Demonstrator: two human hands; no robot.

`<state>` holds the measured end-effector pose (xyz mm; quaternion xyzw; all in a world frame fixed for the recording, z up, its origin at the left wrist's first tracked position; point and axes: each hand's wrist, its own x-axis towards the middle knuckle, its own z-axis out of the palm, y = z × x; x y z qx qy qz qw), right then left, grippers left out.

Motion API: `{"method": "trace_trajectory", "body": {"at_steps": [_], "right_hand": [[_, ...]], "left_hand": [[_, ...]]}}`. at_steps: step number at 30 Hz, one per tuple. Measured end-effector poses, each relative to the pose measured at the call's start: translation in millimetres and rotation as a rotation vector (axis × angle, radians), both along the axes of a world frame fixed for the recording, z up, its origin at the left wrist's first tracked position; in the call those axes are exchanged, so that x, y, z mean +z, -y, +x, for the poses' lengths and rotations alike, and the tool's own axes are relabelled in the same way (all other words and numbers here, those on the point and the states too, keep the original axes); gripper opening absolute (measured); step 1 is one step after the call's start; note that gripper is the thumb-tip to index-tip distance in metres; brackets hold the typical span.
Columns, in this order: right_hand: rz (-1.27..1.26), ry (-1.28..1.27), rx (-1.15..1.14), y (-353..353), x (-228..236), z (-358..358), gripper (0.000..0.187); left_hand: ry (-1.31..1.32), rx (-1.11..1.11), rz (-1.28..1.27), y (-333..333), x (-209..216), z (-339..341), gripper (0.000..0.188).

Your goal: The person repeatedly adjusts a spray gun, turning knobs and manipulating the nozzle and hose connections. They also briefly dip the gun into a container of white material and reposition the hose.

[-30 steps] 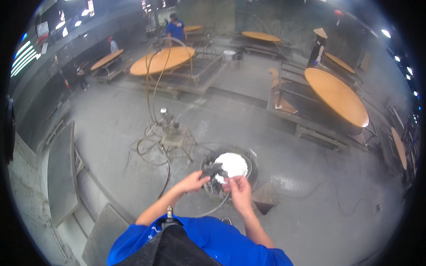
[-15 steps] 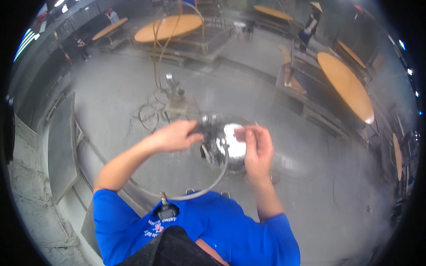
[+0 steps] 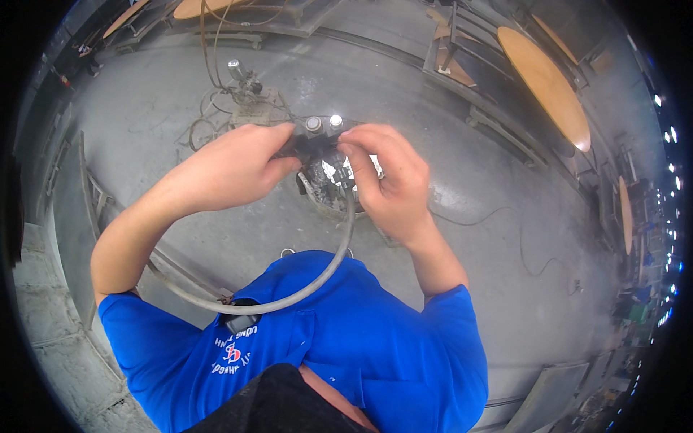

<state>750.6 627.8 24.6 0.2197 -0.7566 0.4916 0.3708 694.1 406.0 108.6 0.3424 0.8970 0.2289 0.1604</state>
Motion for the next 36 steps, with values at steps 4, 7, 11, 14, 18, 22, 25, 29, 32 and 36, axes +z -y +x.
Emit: {"method": "trace_trajectory", "body": {"at_steps": [4,7,11,14,18,22,25,29,32,36], "right_hand": [[0.049,-0.013,-0.028,-4,-7,0,0.016],[0.079,0.006,-0.038,-6,-11,4,0.017],[0.121,0.012,-0.051,-2,-16,3,0.018],[0.176,-0.001,-0.053,-1,-17,2,0.018],[0.202,-0.019,-0.029,-1,-19,-1,0.019],[0.222,-0.062,-0.022,1,-23,-8,0.021],[0.186,-0.077,-0.013,5,-26,-12,0.021],[0.107,-0.003,0.011,9,-28,-17,0.023],[0.092,0.025,0.036,10,-27,-20,0.02],[0.101,0.0,0.052,11,-25,-24,0.019]], "left_hand": [[-0.037,-0.035,-0.017,-1,-4,0,0.027],[-0.064,-0.053,-0.021,0,-5,0,0.027],[-0.001,-0.063,-0.082,0,-2,-8,0.027],[-0.008,-0.09,-0.096,-2,2,-12,0.028],[0.091,-0.064,-0.18,-7,14,-15,0.027],[0.222,-0.011,-0.241,-10,23,-19,0.028],[0.26,-0.008,-0.246,-7,27,-23,0.031],[0.312,-0.003,-0.221,-1,30,-28,0.034],[0.327,0.005,-0.216,2,32,-30,0.035],[0.354,0.011,-0.244,4,34,-32,0.034]]}}
